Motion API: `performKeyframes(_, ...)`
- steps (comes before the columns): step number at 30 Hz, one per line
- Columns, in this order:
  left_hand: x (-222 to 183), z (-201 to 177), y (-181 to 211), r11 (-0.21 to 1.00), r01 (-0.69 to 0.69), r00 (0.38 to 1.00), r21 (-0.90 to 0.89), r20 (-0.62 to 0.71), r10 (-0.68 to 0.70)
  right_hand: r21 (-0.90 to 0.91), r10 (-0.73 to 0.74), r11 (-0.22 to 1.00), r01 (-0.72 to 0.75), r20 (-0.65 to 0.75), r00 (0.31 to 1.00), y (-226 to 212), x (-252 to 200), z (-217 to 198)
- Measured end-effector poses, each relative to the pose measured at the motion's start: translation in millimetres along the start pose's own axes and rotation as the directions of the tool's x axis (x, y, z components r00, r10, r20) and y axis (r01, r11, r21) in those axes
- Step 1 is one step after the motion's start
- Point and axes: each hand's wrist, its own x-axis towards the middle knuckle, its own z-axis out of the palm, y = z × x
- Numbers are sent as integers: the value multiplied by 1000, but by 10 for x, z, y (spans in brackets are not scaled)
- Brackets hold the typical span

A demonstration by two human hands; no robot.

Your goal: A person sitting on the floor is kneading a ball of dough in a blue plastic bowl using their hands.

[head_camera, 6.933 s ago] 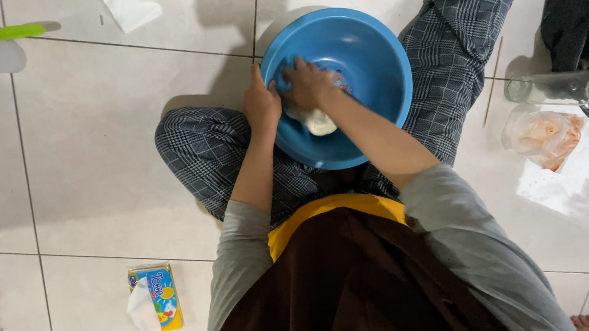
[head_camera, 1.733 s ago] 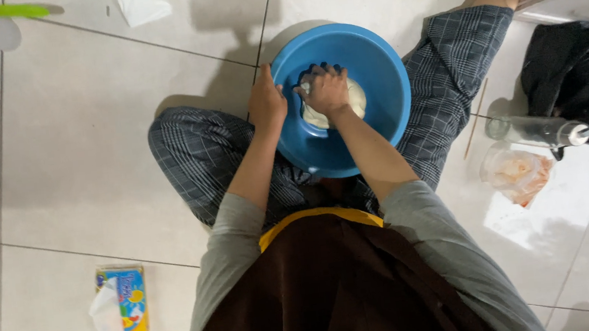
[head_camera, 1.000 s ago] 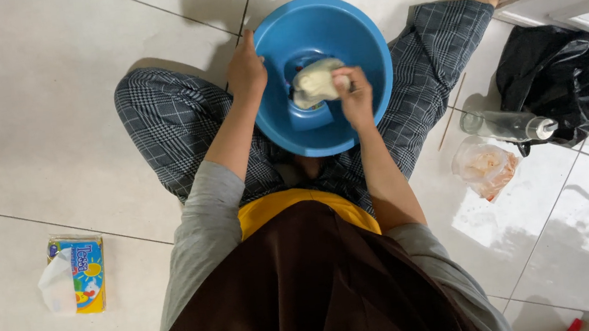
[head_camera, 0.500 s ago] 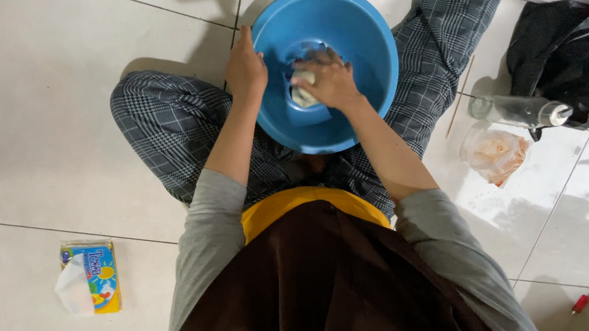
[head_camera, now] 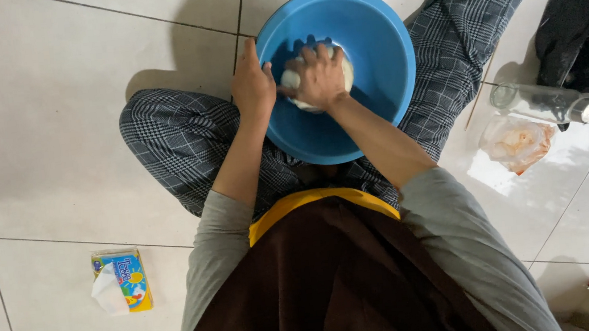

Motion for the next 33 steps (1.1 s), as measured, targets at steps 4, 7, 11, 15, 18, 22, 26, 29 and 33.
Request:
performKeyframes(4, 4, 31, 0, 1000, -15, 1000, 25, -26, 15, -55, 57, 996, -68, -175, 983, 36, 238, 157)
performKeyframes(7, -34, 44, -8, 1000, 0, 999, 28, -41, 1, 38, 144, 990, -139, -193, 971, 18, 238, 204)
performKeyframes(11, -22, 184, -57, 999, -41, 991, 24, -129, 44, -18, 86, 995, -95, -296, 951, 50, 62, 328)
performKeyframes(15, -68, 406, -281, 999, -49, 983, 14, -174, 51, 97, 28, 995, -5, -240, 970, 46, -376, 240)
performKeyframes(18, -128, 313, -232, 998, -59, 976, 8, -209, 60, 157, -21, 985, 77, -330, 944, 69, -798, 53)
performKeyframes(22, -87, 291, -198, 1000, -8, 985, 20, -171, 12, 461, 50, 874, 151, -396, 917, 208, -1089, -320)
performKeyframes(26, -83, 234, -163, 999, 19, 990, -34, -137, -23, 597, 206, 785, 168, -507, 837, 243, -1131, -708)
performKeyframes(29, -102, 165, -117, 998, 52, 991, -34, -125, -56, 577, 180, 765, 287, -619, 764, 96, -1136, -859)
performKeyframes(33, -99, 278, -218, 999, -41, 979, 28, -200, 46, 303, -34, 936, 182, -435, 900, 41, -1152, -560)
